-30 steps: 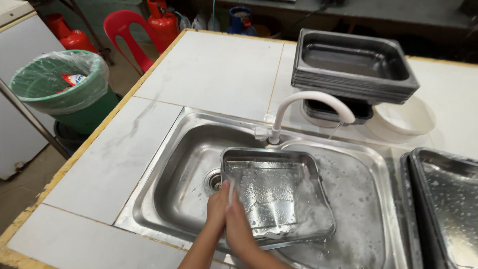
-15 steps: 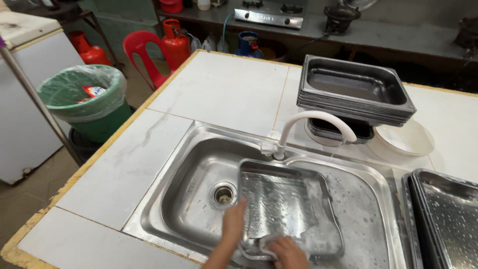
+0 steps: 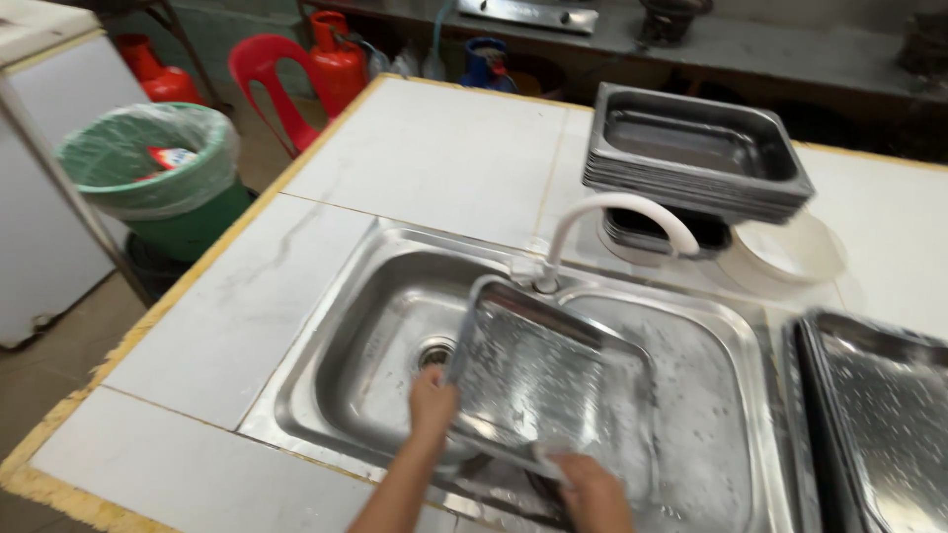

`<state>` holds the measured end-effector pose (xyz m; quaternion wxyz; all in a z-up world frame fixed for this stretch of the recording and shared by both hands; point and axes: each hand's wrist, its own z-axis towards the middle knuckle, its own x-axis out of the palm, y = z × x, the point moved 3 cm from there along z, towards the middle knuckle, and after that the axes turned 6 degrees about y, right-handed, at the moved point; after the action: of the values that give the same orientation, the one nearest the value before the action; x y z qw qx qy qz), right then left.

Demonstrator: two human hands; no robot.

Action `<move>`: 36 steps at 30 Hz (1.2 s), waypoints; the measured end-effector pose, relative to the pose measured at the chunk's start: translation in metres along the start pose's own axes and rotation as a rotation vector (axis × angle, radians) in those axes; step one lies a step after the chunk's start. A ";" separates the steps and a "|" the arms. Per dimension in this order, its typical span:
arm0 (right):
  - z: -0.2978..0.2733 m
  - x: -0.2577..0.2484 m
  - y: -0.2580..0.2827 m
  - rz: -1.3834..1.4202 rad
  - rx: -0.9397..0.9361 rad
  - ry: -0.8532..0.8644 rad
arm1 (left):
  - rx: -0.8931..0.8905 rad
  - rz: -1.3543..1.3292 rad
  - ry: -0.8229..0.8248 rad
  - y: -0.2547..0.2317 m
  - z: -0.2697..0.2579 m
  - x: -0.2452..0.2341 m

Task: The person washes multiple stainless steel trays in a double-basin sink using a sponge and running water. Each tray is scrubbed, rinsed, and placed into a stack on the countertop. The process is repeated for several trays.

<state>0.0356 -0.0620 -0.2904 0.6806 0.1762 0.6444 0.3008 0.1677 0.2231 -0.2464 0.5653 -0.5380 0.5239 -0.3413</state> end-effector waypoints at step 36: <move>-0.041 0.011 0.098 -0.158 -0.507 0.038 | -0.190 0.294 0.139 0.051 -0.065 0.056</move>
<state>-0.0228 0.0130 -0.2422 0.7122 -0.0565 0.5729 0.4018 0.1086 0.1632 -0.3000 0.5181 -0.4817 0.6647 -0.2402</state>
